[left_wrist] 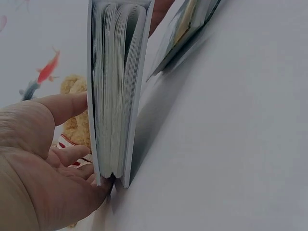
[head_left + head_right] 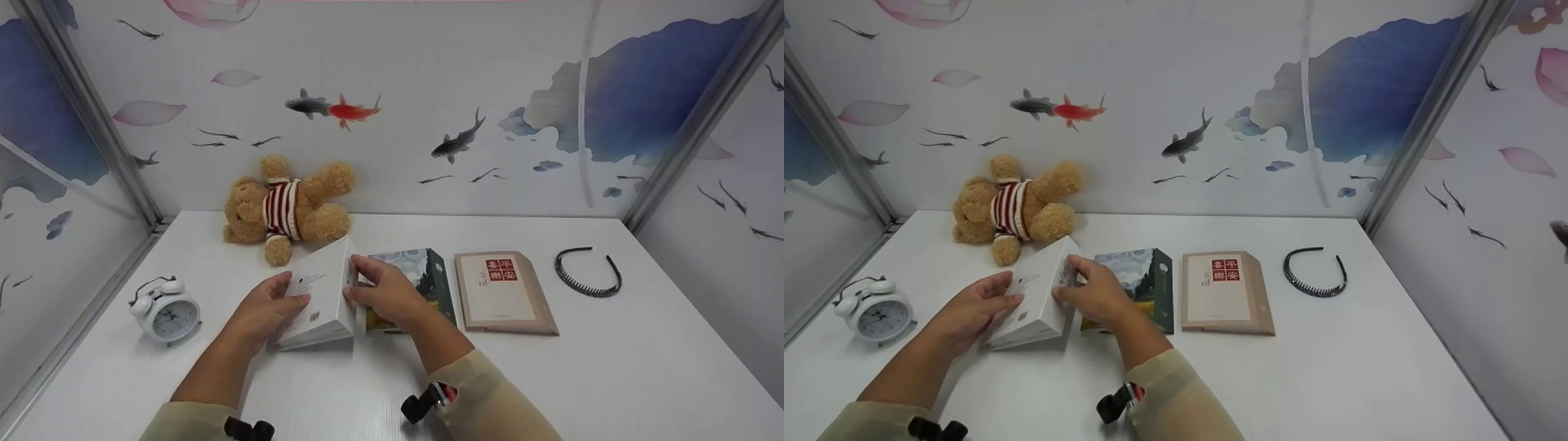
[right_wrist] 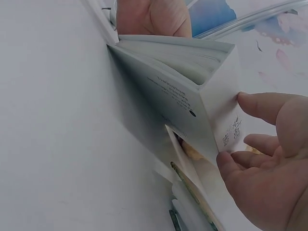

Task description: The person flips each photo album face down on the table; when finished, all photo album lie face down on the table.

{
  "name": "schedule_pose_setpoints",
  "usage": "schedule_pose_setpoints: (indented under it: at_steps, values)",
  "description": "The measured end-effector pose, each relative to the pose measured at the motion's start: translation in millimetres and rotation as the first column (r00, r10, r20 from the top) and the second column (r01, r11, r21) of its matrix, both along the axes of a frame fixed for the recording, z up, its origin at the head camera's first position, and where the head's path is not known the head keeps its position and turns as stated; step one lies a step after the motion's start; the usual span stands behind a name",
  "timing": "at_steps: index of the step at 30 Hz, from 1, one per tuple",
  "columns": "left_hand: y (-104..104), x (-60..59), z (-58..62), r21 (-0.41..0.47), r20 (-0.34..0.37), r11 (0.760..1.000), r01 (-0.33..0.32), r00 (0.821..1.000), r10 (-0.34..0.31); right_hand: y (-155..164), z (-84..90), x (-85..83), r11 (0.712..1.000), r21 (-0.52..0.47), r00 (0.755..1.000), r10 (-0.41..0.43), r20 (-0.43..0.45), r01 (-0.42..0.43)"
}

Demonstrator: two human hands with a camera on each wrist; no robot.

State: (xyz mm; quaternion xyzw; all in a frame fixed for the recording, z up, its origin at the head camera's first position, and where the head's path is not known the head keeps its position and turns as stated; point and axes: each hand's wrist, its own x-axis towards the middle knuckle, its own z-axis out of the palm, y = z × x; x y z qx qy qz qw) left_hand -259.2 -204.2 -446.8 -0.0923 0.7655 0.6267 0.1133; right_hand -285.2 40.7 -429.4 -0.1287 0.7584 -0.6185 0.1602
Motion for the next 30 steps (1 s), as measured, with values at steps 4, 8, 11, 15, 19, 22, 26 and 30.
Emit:
schedule_pose_setpoints:
  at_steps: [4, 8, 11, 15, 19, 22, 26, 30]
  values:
    - [0, -0.7, -0.2, -0.019, 0.003, 1.000, -0.012, 1.000, 0.012, -1, -2.8, -0.6, 1.000, -0.010, 1.000, -0.019, -0.006, 0.019]
    - [0, -0.3, 0.2, -0.047, -0.003, 0.999, -0.021, 1.000, 0.021, -3, -4.8, -1.0, 0.999, 0.012, 0.999, -0.042, -0.012, 0.042]
    - [1, -0.2, 0.6, -0.061, -0.003, 0.998, -0.029, 1.000, 0.029, -4, -6.4, -1.0, 0.998, 0.028, 0.998, -0.058, -0.010, 0.058]
    - [2, -0.7, 0.5, -0.072, -0.002, 0.997, -0.040, 0.999, 0.040, -5, -10.5, -1.4, 0.999, 0.008, 0.998, -0.054, 0.029, 0.054]
    - [4, -1.2, 0.0, -0.094, -0.006, 0.994, -0.050, 0.999, 0.050, -6, -15.7, -2.5, 0.999, -0.042, 0.997, -0.016, 0.081, 0.019]
    - [5, -2.2, -0.9, -0.097, -0.024, 0.994, -0.053, 0.998, 0.051, -8, -18.0, -2.5, 0.997, -0.076, 0.995, 0.003, 0.101, 0.005]
    - [3, -3.8, -2.4, -0.063, -0.051, 0.997, -0.047, 0.998, 0.044, -9, -18.5, -2.0, 0.992, -0.129, 0.993, 0.014, 0.114, 0.001]
    - [1, -5.1, -3.6, -0.029, -0.060, 0.999, -0.040, 0.997, 0.038, -9, -17.0, -1.5, 0.990, -0.141, 0.992, 0.012, 0.124, 0.006]
